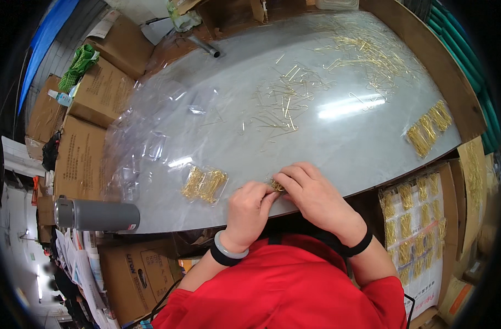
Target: Sorting and putting small gold-colored metal parts into individual plastic bags.
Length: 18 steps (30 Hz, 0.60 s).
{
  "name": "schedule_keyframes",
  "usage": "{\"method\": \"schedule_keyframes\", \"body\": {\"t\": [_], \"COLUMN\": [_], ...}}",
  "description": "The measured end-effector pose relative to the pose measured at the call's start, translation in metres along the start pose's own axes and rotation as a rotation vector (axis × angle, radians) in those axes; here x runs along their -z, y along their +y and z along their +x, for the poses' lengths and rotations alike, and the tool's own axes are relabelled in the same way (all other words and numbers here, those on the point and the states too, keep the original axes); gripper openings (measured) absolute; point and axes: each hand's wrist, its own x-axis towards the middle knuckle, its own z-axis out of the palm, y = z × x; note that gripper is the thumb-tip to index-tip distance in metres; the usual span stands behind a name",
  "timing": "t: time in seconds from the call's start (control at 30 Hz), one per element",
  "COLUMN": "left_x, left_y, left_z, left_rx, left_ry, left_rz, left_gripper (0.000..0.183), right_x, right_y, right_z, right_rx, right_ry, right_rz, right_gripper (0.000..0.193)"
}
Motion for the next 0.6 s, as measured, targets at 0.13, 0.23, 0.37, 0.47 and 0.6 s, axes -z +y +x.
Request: {"method": "schedule_keyframes", "body": {"t": [0.13, 0.23, 0.37, 0.47, 0.6], "left_x": [0.008, 0.014, 0.006, -0.005, -0.022], "left_y": [-0.001, 0.001, 0.001, 0.002, -0.002], "left_z": [-0.007, -0.005, 0.005, 0.007, 0.004], "left_rx": [0.039, -0.041, -0.147, -0.181, -0.233], "left_ry": [-0.096, -0.124, -0.232, -0.282, -0.319], "left_rz": [-0.082, -0.087, -0.044, -0.004, 0.072], "left_gripper": [0.029, 0.059, 0.09, 0.087, 0.074], "right_x": [0.007, 0.014, 0.006, 0.003, -0.006], "right_y": [-0.002, -0.003, 0.005, -0.003, -0.013], "right_z": [-0.003, -0.007, -0.016, -0.027, -0.037], "right_rx": [-0.069, -0.161, -0.28, -0.406, -0.487], "right_ry": [-0.001, 0.062, 0.334, 0.487, 0.492], "right_rz": [0.119, 0.26, 0.458, 0.694, 0.742], "right_gripper": [0.044, 0.037, 0.035, 0.041, 0.054]}}
